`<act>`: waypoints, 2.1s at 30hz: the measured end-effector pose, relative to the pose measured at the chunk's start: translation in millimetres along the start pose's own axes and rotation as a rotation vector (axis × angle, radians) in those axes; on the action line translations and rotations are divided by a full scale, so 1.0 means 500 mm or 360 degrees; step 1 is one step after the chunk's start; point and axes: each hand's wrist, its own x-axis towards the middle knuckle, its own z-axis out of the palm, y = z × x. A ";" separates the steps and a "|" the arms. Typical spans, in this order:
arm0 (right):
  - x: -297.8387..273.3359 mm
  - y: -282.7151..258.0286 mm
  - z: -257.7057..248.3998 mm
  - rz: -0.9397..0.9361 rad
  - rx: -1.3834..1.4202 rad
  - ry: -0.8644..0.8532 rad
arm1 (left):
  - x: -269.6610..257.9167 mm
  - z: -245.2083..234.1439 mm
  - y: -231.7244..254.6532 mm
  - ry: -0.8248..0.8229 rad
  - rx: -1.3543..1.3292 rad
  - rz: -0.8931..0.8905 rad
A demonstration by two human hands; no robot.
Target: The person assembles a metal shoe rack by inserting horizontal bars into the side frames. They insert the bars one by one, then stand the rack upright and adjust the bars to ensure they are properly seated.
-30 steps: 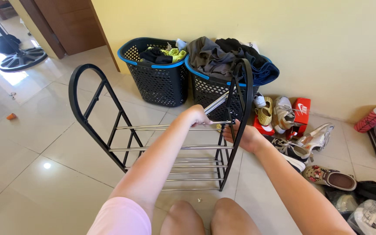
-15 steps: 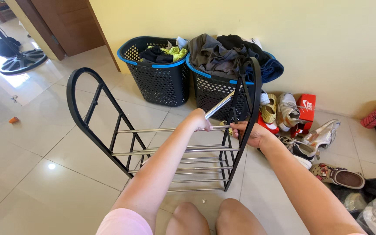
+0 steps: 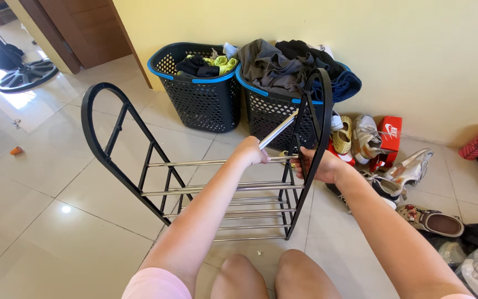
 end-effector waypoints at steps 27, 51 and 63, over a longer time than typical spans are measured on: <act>0.010 0.026 0.006 -0.0102 0.0190 0.0010 | 0.003 0.003 -0.003 0.0016 -0.0050 0.0016; -0.033 0.020 0.050 -0.0067 -0.0011 -0.0233 | -0.011 -0.003 0.000 0.0004 -0.0103 0.0079; 0.000 0.053 0.054 -0.0321 0.0149 -0.0168 | 0.005 0.002 -0.006 -0.0016 -0.0015 0.0053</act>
